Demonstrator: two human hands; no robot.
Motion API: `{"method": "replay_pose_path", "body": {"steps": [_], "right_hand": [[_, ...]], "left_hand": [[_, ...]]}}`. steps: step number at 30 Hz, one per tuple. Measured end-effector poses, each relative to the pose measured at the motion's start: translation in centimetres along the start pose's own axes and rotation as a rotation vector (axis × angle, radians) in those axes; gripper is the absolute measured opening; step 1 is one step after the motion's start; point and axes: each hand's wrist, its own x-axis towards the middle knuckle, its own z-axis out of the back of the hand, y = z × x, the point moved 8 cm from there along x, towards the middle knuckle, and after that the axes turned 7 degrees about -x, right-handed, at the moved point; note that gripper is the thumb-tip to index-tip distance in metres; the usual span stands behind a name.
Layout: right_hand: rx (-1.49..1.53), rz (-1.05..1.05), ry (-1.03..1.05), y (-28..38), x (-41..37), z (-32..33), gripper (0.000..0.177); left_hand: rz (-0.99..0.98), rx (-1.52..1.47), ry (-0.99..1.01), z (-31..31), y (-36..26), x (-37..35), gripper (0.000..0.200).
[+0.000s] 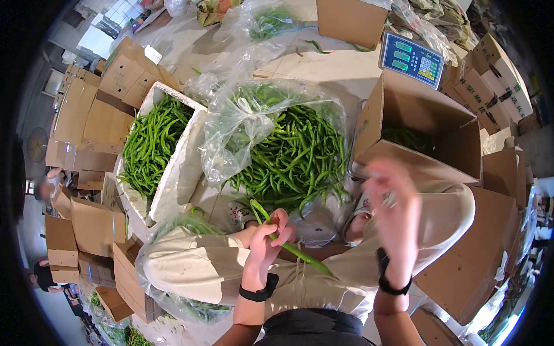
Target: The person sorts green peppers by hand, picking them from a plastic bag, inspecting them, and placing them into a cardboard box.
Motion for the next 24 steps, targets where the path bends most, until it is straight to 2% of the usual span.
{"method": "replay_pose_path", "body": {"steps": [1, 3, 4, 6, 12, 15, 18, 21, 24], "right_hand": [[0.048, -0.059, 0.280, 0.5, -1.8, -3.0, 0.024], [0.092, 0.000, 0.731, 1.5, -5.5, -8.0, 0.033], [0.038, 0.101, 0.844, 1.8, -7.0, -9.6, 0.034], [-0.050, 0.137, 0.927, 1.3, -8.9, -11.6, 0.030], [0.216, -0.129, 0.977, -1.6, -10.1, -13.5, 0.024], [0.219, -0.087, 0.946, -2.2, -10.0, -13.7, 0.022], [0.305, -0.173, 0.979, -3.3, -10.6, -14.4, 0.021], [0.471, -0.206, 1.026, -3.3, -10.6, -15.0, 0.023], [0.869, -0.421, 0.960, -3.2, -10.4, -15.4, 0.025]], "left_hand": [[-0.002, 0.045, -0.027, -0.1, -0.2, 0.2, 0.023], [-0.036, 0.072, -0.036, 0.0, -0.5, 0.5, 0.022], [-0.024, 0.089, -0.064, 0.1, -0.5, 0.5, 0.024], [-0.003, 0.126, -0.119, 0.4, -0.7, 0.7, 0.028], [-0.015, 0.364, -0.267, 3.1, -0.2, 0.8, 0.038], [0.037, 0.429, -0.280, 2.8, -0.2, 0.6, 0.042], [-0.014, 0.437, -0.287, 2.9, -0.1, 0.6, 0.049], [0.003, 0.294, -0.245, 2.7, 0.0, 0.5, 0.056], [-0.002, 0.181, -0.237, 3.3, -0.1, 0.3, 0.053]]}}
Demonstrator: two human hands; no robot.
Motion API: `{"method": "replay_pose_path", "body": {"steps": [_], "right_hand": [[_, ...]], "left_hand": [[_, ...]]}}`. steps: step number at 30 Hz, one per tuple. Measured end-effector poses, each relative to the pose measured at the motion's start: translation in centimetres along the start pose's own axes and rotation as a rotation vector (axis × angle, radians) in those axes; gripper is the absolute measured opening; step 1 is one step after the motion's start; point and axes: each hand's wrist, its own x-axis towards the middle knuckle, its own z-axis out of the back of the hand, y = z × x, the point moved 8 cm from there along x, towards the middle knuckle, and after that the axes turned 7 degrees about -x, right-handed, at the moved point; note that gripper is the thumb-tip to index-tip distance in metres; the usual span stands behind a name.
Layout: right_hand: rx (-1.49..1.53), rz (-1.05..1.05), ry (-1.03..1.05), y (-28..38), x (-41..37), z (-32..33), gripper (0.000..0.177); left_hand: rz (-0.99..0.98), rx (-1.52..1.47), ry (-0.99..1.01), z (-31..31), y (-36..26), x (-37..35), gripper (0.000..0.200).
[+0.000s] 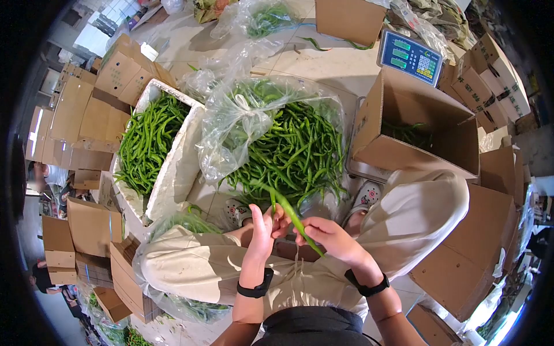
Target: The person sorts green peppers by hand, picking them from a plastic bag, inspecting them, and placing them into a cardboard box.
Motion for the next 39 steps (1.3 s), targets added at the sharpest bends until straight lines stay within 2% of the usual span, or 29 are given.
{"method": "replay_pose_path", "body": {"steps": [3, 4, 5, 7, 12, 18, 22, 24, 25, 26, 28, 31, 34, 35, 36, 38, 39], "right_hand": [[0.348, -0.113, -0.120, -0.6, 0.1, 0.8, 0.026], [0.407, -0.098, -0.116, -0.4, 0.3, 0.8, 0.026], [0.467, -0.083, -0.112, -0.4, 0.4, 1.0, 0.026], [0.552, -0.062, -0.116, -0.7, 0.7, 1.2, 0.025], [0.547, -0.022, -0.128, -0.1, 0.9, 1.2, 0.026], [0.510, 0.004, -0.176, 0.9, 0.4, 1.5, 0.024], [0.480, 0.042, -0.192, 1.9, -0.4, 1.8, 0.024], [0.460, 0.054, -0.211, 2.6, -0.9, 2.1, 0.024], [0.450, 0.061, -0.226, 2.9, -1.1, 2.3, 0.023], [0.440, 0.067, -0.243, 3.1, -1.5, 2.5, 0.023], [0.435, 0.079, -0.284, 3.4, -1.9, 2.8, 0.023], [0.440, 0.119, -0.318, 3.8, -2.1, 3.2, 0.023], [0.451, 0.147, -0.390, 4.2, -2.6, 3.9, 0.024], [0.435, 0.215, -0.412, 5.0, -2.9, 4.6, 0.025], [0.424, 0.322, -0.486, 6.4, -4.0, 5.9, 0.026], [0.330, 0.543, -0.625, 9.3, -6.7, 9.7, 0.027], [0.360, 0.653, -0.765, 11.0, -8.3, 11.9, 0.028]], "left_hand": [[0.035, -0.061, -0.034, 1.3, 0.5, 0.2, 0.047], [0.050, -0.071, -0.053, 1.7, 0.7, 0.2, 0.044], [0.027, -0.096, -0.092, 2.0, 0.5, 0.0, 0.030], [0.014, -0.052, -0.093, 2.3, 0.0, -0.2, 0.026], [0.062, 0.084, -0.158, 3.9, 0.4, -0.2, 0.018], [0.001, 0.289, -0.372, 6.7, 0.3, 0.7, 0.018], [-0.051, 0.294, -0.315, 6.1, -6.4, 0.5, 0.023], [-0.383, 0.091, -0.534, 11.7, -13.6, -0.3, 0.030], [-0.630, 0.118, -0.511, 12.2, -19.1, -1.0, 0.047], [-0.653, 0.044, -0.514, 10.4, -23.3, -2.6, 0.070], [-0.819, 0.054, -0.724, 13.2, -27.0, -3.6, 0.060], [-0.624, 0.143, -0.604, 13.3, -24.7, -1.4, 0.061], [-0.492, 0.195, -0.552, 13.6, -18.2, 1.6, 0.046], [-0.463, 0.240, -0.546, 13.0, -16.1, 2.1, 0.041], [-0.479, 0.139, -0.534, 12.6, -14.3, 2.3, 0.032], [-0.449, 0.127, -0.477, 12.6, -11.5, 2.8, 0.030], [-0.437, 0.101, -0.489, 12.9, -10.5, 2.7, 0.031]]}}
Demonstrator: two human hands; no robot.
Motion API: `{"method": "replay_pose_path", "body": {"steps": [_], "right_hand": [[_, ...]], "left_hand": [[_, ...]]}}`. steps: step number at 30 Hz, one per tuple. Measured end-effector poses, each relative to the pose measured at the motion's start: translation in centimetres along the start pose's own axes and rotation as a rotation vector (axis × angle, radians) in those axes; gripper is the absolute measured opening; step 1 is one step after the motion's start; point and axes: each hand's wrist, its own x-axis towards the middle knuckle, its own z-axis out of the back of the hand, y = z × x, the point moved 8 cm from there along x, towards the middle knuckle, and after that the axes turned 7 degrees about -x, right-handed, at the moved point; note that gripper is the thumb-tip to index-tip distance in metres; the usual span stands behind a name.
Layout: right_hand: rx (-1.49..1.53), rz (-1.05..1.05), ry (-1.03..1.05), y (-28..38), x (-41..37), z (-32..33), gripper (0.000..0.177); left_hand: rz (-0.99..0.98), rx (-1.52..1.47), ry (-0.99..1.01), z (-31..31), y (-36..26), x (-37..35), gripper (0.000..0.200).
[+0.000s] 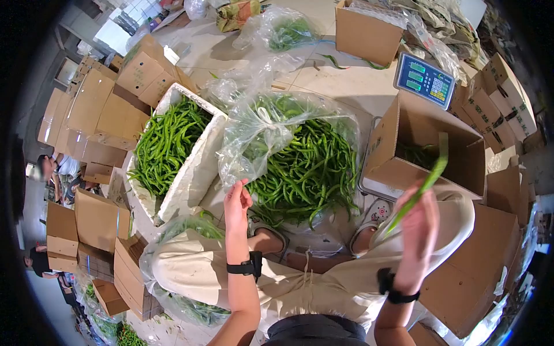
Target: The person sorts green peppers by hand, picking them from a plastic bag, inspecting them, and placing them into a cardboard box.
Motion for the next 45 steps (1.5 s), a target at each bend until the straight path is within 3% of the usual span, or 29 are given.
{"method": "replay_pose_path", "body": {"steps": [1, 3, 5, 8, 11, 12, 13, 16, 18, 21, 25, 29, 38, 41, 45], "right_hand": [[0.061, 0.095, 0.059, 2.5, 1.1, 0.8, 0.035], [0.094, 0.157, -0.105, 5.6, 4.7, 6.9, 0.038], [-0.051, 0.251, -0.082, 7.7, 7.4, 8.5, 0.041], [-0.119, 0.124, -0.046, 6.3, 8.6, 10.3, 0.046], [-0.235, 0.149, -0.074, 4.7, 5.6, 5.6, 0.049], [-0.315, 0.122, -0.087, 4.3, 4.4, 3.1, 0.048], [-0.325, 0.088, -0.020, 3.3, 3.6, 1.5, 0.047], [-0.334, -0.030, 0.104, 0.7, 1.5, -1.1, 0.045], [-0.318, -0.134, 0.092, -1.1, 0.1, -1.6, 0.043], [-0.339, -0.228, 0.112, -3.3, -1.3, -1.5, 0.038], [-0.359, -0.305, 0.131, -5.3, -2.2, -1.1, 0.033], [-0.337, -0.340, 0.142, -6.0, -2.2, -0.9, 0.029], [-0.344, -0.330, 0.126, -5.9, -2.0, -0.9, 0.026], [-0.344, -0.335, 0.135, -6.1, -2.3, -0.7, 0.026], [-0.351, -0.349, 0.149, -6.6, -2.6, -0.8, 0.026]], "left_hand": [[0.015, -0.018, -0.015, 0.2, 0.7, -0.3, 0.032], [0.056, -0.035, -0.035, 0.8, 2.2, -0.5, 0.035], [0.107, -0.034, -0.046, 1.5, 3.9, -0.1, 0.038], [0.302, 0.111, -0.004, 2.4, 9.3, 1.6, 0.043], [0.441, 0.298, -0.032, 4.6, 17.0, 4.1, 0.045], [0.389, 0.273, -0.087, 7.7, 21.4, 5.3, 0.042], [0.481, 0.395, -0.171, 7.8, 21.8, 5.5, 0.042], [0.553, 0.371, -0.446, 11.3, 25.6, 7.5, 0.041], [0.560, 0.297, -0.612, 12.9, 26.5, 8.2, 0.041], [0.550, 0.167, -0.546, 13.7, 28.0, 10.6, 0.039], [0.700, -0.061, -0.634, 13.4, 28.7, 9.9, 0.042], [0.731, -0.432, -0.629, 12.1, 29.4, 9.7, 0.046], [0.738, -0.360, -0.708, 10.6, 27.7, 9.5, 0.046], [0.711, -0.267, -0.547, 9.7, 26.9, 9.4, 0.042], [0.670, -0.297, -0.604, 8.5, 27.0, 9.1, 0.042]]}}
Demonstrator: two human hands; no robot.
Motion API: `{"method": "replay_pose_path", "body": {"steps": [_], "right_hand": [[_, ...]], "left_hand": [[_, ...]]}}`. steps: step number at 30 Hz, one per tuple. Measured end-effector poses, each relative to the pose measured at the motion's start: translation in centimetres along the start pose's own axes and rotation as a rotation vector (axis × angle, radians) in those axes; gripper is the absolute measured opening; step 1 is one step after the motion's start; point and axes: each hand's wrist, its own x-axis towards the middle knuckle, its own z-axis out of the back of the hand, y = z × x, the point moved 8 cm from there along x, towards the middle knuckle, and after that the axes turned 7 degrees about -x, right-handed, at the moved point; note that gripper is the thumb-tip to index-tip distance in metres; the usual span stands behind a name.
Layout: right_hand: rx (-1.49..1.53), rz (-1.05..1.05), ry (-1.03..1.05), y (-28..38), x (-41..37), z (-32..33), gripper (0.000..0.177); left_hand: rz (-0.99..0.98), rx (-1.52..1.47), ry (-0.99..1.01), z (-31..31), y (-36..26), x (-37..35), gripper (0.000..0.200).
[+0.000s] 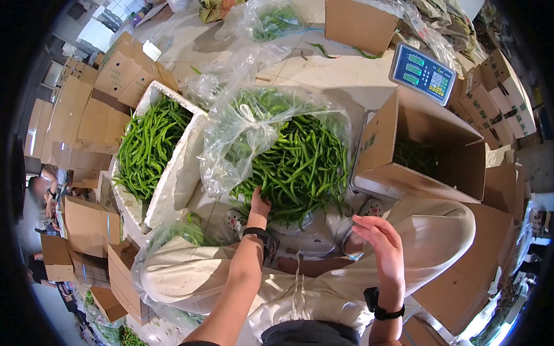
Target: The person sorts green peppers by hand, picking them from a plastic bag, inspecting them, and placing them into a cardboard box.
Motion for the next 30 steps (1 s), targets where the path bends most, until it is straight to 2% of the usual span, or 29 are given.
{"method": "replay_pose_path", "body": {"steps": [3, 6, 9, 12, 18, 21, 27, 30], "right_hand": [[-0.019, -0.014, 0.003, -0.2, -0.1, -0.2, 0.025], [-0.035, -0.021, -0.002, -0.2, -0.2, -0.3, 0.025], [-0.016, -0.026, -0.006, -0.4, -0.2, -0.2, 0.024], [-0.003, -0.034, -0.017, -0.5, -0.1, -0.3, 0.024], [-0.008, -0.026, -0.002, -0.4, -0.2, -0.6, 0.023], [-0.004, -0.015, -0.009, 0.0, -0.5, -0.5, 0.023], [0.006, -0.033, -0.010, -0.9, -0.8, 0.2, 0.023], [-0.004, -0.050, 0.012, -1.5, -1.0, -0.1, 0.022]], "left_hand": [[-0.074, -0.055, 0.099, -1.5, 0.1, -1.1, 0.047], [-0.010, 0.001, 0.125, -1.3, 0.3, 0.1, 0.048], [-0.018, -0.023, 0.101, -1.5, -0.3, -1.9, 0.033], [-0.083, -0.101, 0.321, -2.3, -0.4, -0.6, 0.031], [-0.048, -0.163, 0.229, -1.8, -0.3, -0.1, 0.030], [-0.040, -0.113, 0.353, -2.1, -0.9, -2.7, 0.034], [0.041, -0.127, 0.358, 0.7, -1.9, -3.2, 0.023], [0.099, -0.159, 0.385, 0.8, -1.6, -5.8, 0.025]]}}
